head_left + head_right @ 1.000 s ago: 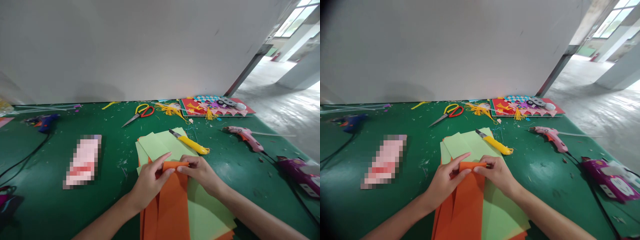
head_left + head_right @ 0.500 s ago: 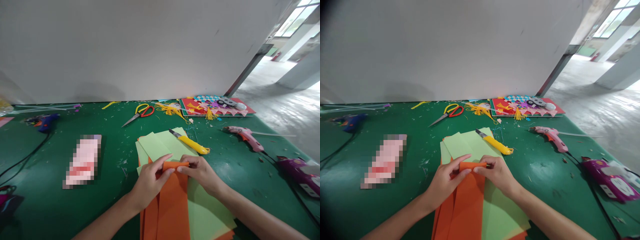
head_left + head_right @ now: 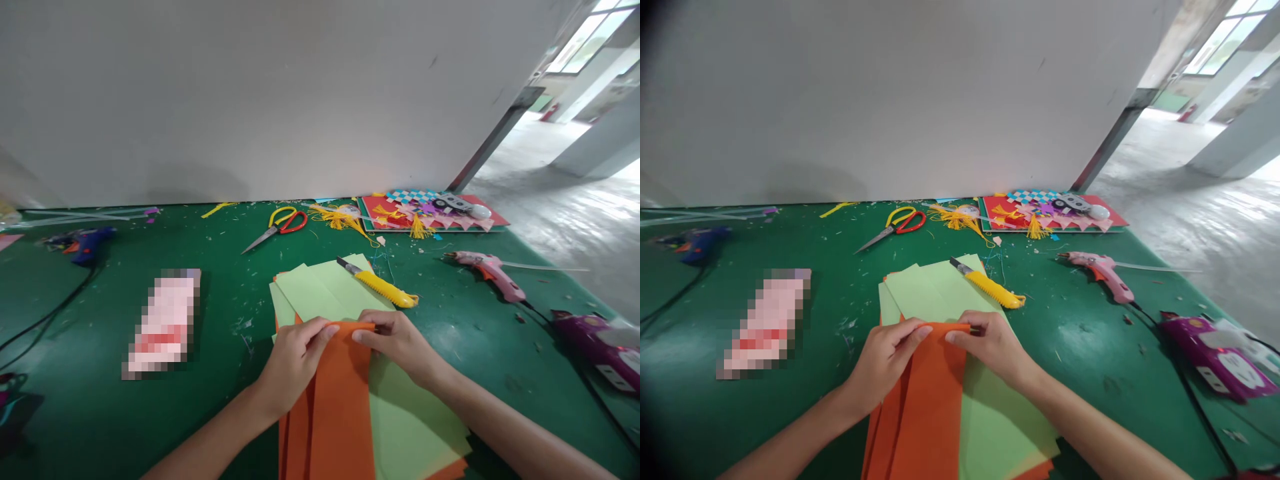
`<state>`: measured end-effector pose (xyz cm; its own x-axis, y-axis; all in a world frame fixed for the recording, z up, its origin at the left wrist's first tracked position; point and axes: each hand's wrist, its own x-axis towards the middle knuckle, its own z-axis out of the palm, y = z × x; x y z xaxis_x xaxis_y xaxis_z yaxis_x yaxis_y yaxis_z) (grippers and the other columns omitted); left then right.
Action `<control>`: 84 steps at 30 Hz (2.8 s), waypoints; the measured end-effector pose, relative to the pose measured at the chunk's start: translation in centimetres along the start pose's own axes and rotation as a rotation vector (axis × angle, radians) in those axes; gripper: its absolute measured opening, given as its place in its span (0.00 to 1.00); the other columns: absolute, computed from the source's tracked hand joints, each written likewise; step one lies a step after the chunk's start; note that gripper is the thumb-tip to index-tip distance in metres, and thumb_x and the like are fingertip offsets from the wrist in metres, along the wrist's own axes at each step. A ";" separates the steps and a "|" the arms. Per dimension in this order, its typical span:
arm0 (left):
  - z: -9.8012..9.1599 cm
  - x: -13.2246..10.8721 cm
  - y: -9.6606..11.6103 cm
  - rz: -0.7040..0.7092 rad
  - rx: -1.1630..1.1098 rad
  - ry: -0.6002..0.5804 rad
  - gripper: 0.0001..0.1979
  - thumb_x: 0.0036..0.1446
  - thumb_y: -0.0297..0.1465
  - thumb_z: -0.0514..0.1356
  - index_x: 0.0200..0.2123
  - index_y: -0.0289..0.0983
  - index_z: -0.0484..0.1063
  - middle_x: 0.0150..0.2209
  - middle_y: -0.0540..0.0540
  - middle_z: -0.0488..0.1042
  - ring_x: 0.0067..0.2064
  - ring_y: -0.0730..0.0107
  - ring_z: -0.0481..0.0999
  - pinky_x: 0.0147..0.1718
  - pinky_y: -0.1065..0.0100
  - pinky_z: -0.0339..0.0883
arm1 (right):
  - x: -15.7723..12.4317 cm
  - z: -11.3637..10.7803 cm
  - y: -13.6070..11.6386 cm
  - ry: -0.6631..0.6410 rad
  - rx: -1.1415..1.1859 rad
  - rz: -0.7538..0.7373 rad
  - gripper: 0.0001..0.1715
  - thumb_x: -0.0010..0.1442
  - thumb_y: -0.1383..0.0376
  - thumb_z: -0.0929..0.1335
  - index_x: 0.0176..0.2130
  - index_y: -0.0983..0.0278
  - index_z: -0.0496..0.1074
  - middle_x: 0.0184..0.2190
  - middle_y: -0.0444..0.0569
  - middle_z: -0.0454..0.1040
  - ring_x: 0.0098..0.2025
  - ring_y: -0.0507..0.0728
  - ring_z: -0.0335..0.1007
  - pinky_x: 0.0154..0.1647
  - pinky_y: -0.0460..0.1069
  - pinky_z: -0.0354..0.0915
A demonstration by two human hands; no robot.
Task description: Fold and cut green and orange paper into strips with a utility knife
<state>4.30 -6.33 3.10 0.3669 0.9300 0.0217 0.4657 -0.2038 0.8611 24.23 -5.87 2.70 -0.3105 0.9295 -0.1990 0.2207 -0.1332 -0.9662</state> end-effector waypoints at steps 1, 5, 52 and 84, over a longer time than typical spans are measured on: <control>-0.1 0.1 0.0 0.001 0.003 0.006 0.20 0.65 0.40 0.48 0.23 0.38 0.53 0.20 0.56 0.48 0.23 0.77 0.49 0.22 0.72 0.44 | 0.0 -0.2 -0.1 -0.021 -0.006 0.006 0.16 0.57 0.57 0.69 0.24 0.65 0.68 0.21 0.39 0.57 0.25 0.49 0.51 0.24 0.47 0.47; -0.4 0.3 -0.2 -0.016 0.007 0.027 0.20 0.65 0.40 0.49 0.22 0.38 0.53 0.20 0.56 0.47 0.22 0.77 0.48 0.21 0.72 0.43 | 0.2 -1.2 -0.2 -0.046 -0.016 -0.001 0.17 0.58 0.56 0.67 0.24 0.65 0.69 0.22 0.41 0.61 0.24 0.49 0.54 0.25 0.47 0.49; -0.9 1.0 -0.7 -0.108 -0.092 0.017 0.20 0.63 0.43 0.50 0.22 0.38 0.53 0.21 0.56 0.48 0.25 0.75 0.49 0.23 0.71 0.43 | -0.1 -0.5 0.1 -0.193 -0.146 -0.035 0.26 0.64 0.51 0.60 0.22 0.64 0.63 0.20 0.43 0.64 0.24 0.50 0.60 0.26 0.45 0.56; -0.7 1.1 -0.8 -0.217 -0.264 -0.188 0.22 0.60 0.46 0.52 0.22 0.39 0.51 0.22 0.56 0.45 0.25 0.75 0.46 0.22 0.69 0.40 | 0.3 -0.3 0.8 -0.047 -0.037 0.085 0.28 0.58 0.47 0.65 0.18 0.64 0.65 0.14 0.42 0.64 0.18 0.49 0.59 0.19 0.45 0.53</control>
<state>3.77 -4.88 2.82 0.4352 0.8657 -0.2473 0.3346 0.0995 0.9371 24.59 -5.63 1.90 -0.3318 0.8983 -0.2881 0.2815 -0.1972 -0.9391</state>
